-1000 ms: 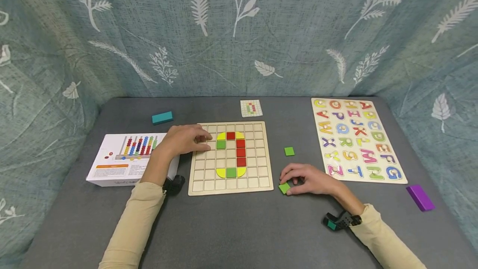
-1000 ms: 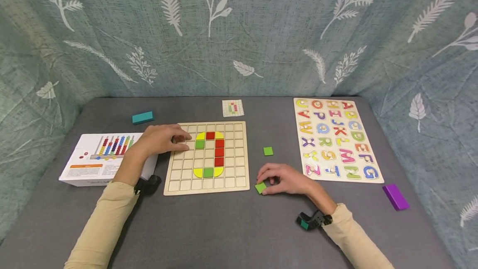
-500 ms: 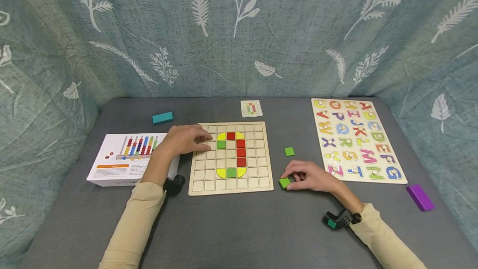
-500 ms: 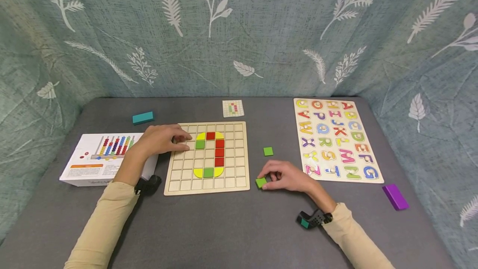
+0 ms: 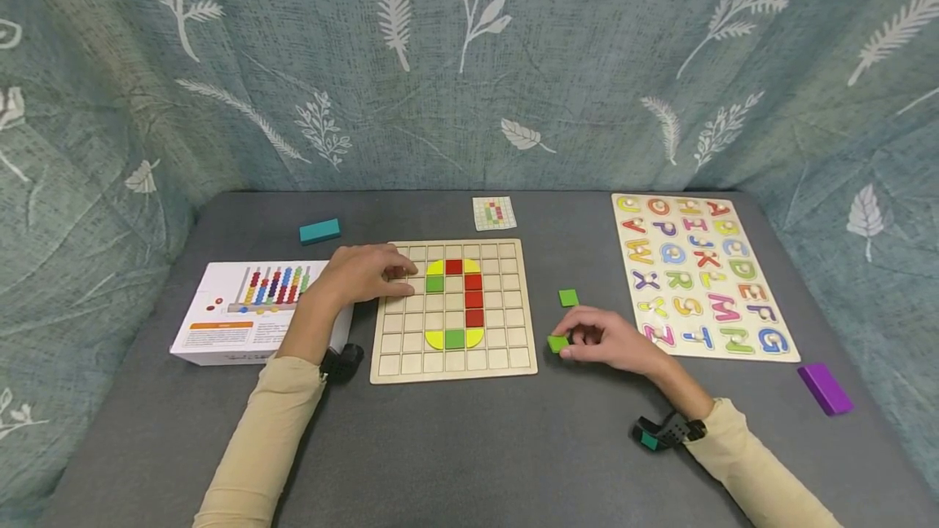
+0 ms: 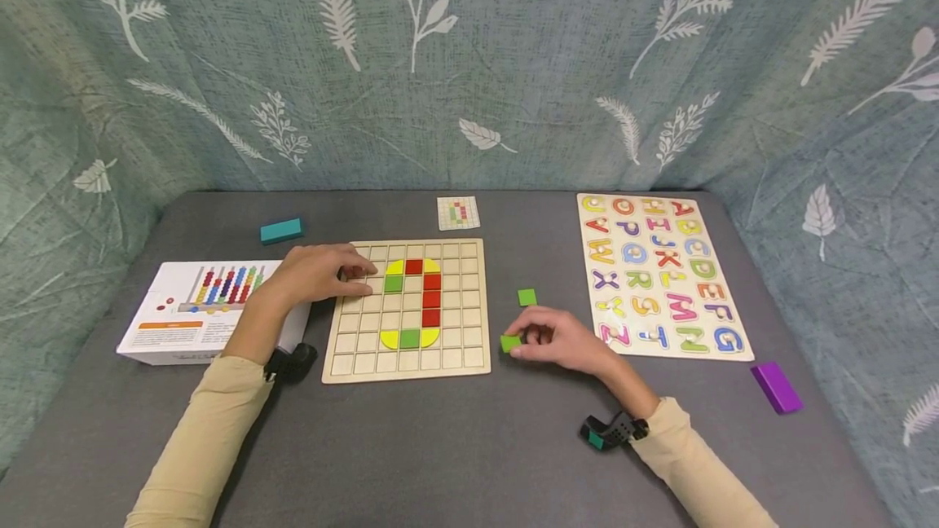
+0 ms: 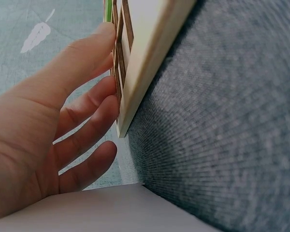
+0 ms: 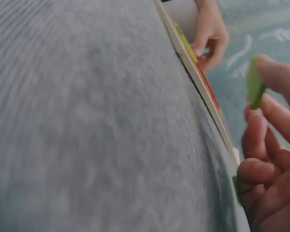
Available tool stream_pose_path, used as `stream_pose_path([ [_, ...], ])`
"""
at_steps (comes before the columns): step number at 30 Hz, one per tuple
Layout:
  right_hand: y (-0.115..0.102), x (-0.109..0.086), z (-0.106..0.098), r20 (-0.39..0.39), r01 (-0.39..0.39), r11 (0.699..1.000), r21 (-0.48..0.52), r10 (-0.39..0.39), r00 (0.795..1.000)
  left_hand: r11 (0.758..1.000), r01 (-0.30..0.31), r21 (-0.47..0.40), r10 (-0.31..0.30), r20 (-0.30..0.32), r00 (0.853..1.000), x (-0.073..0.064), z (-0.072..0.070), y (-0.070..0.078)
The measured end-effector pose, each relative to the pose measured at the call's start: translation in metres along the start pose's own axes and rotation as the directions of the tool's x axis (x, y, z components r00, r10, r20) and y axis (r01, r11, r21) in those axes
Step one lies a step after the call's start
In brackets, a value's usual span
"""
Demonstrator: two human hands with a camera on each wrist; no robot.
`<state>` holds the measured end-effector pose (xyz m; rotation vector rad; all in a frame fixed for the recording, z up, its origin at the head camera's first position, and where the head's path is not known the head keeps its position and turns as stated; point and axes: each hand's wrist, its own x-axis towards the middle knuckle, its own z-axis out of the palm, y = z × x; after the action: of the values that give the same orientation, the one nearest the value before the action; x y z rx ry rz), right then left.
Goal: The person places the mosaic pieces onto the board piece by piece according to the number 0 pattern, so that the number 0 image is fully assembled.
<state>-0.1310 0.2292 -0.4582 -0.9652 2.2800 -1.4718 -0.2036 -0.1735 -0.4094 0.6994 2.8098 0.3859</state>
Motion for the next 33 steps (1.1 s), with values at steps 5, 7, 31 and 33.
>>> stream_pose_path([
  [5, -0.015, 0.011, 0.005, -0.023, 0.034, 0.999, -0.02, -0.034, 0.999, 1.0, 0.004, 0.0, -0.004, 0.007, 1.0, -0.001, 0.001, 0.0],
  [7, -0.02, 0.018, 0.006, -0.025, 0.051, 0.998, -0.029, -0.052, 0.998, 1.0, 0.004, 0.0, -0.004, 0.006, 1.0, -0.001, 0.002, -0.001],
  [31, -0.048, 0.153, 0.064, 0.116, 0.01, 0.919, -0.394, 0.039, 0.993, 1.0, -0.007, 0.012, 0.007, -0.002, 1.0, 0.0, 0.0, 0.0],
  [33, -0.046, 0.157, 0.068, 0.122, -0.009, 0.907, -0.421, 0.066, 0.99, 1.0, -0.009, 0.011, 0.009, -0.005, 1.0, 0.0, 0.0, 0.0],
])
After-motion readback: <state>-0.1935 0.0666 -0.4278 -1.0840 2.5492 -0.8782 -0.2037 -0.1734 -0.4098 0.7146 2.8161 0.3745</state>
